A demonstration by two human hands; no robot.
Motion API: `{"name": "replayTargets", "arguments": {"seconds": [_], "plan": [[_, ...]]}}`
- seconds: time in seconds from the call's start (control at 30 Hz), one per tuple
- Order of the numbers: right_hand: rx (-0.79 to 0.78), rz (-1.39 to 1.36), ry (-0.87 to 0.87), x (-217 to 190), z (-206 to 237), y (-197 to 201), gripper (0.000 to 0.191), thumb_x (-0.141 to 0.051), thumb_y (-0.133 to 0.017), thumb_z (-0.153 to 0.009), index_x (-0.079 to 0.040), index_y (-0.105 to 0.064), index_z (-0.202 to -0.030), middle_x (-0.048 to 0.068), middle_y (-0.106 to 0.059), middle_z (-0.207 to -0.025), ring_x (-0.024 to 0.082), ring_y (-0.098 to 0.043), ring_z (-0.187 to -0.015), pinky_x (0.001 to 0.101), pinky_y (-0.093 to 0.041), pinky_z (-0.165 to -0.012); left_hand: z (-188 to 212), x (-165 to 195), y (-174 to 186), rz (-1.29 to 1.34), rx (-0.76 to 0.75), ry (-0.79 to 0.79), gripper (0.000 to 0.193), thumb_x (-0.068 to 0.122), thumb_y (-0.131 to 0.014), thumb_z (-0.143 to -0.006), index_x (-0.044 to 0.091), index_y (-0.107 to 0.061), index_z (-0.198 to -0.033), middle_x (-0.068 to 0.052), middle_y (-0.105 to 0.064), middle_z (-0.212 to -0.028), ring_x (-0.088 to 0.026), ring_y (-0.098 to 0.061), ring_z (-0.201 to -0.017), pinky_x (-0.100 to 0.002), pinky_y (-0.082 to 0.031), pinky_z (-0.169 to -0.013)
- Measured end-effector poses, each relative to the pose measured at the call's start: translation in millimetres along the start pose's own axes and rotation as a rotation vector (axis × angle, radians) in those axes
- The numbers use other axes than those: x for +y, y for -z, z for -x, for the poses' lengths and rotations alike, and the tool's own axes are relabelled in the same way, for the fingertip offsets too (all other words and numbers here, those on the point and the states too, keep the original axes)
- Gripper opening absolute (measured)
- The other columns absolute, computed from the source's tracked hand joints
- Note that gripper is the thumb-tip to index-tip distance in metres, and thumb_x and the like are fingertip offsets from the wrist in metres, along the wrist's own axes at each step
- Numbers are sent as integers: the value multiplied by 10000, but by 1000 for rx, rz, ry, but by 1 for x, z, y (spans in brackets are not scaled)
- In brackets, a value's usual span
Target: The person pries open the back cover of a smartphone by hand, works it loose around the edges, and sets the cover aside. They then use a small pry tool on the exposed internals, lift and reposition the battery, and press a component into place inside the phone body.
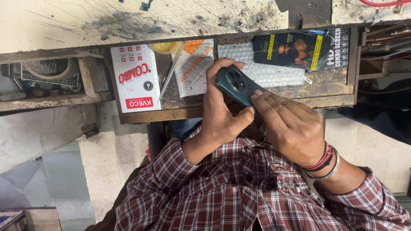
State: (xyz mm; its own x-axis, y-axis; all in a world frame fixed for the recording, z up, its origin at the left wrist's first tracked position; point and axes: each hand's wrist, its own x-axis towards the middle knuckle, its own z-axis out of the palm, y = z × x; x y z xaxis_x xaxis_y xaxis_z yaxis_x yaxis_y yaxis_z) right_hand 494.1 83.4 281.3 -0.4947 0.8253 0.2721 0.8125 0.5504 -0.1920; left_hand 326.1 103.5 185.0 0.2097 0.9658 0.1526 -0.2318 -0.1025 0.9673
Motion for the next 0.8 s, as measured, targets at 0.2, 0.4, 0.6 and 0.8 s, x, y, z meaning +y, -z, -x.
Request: {"name": "replayTargets", "arguments": {"seconds": [0.2,0.4,0.6,0.8], "plan": [[1,4,2,-9,-6,-8,356,82,-695,-832,53,-717,-1187,194,-762,-1107,299,-762,-1025,389,-610,-823,2,-2,13,-63,25,-77,808,37,-640,-842,46,-232,-1539,-202,-511,-1429,-198,-572,-1230,-334,-533,-1116],[14,-6,6,-8,-9,-7,391,104,-691,-806,55,-714,-1193,188,-765,-1118,291,-762,-1026,385,-614,-835,-1,-5,15,-79,33,-82,740,113,-604,-898,34,-238,-1537,-217,-559,-1400,-216,-668,-1180,-331,-605,-1039],[42,-4,-5,-7,-13,-5,368,121,-689,-828,38,-718,-1186,167,-763,-1132,277,-761,-1052,369,-617,-841,-4,-3,15,-137,24,-81,686,247,-584,-990,54,-229,-1544,-203,-584,-1401,-246,-714,-1176,-331,-640,-1010],[39,-37,-37,-8,-16,-2,372,129,-680,-813,30,-719,-1170,161,-763,-1134,283,-759,-1060,372,-614,-839,-8,2,19,-199,33,-75,667,390,-564,-1056,40,-266,-1539,-194,-624,-1389,-250,-741,-1175,-332,-632,-1006]]}}
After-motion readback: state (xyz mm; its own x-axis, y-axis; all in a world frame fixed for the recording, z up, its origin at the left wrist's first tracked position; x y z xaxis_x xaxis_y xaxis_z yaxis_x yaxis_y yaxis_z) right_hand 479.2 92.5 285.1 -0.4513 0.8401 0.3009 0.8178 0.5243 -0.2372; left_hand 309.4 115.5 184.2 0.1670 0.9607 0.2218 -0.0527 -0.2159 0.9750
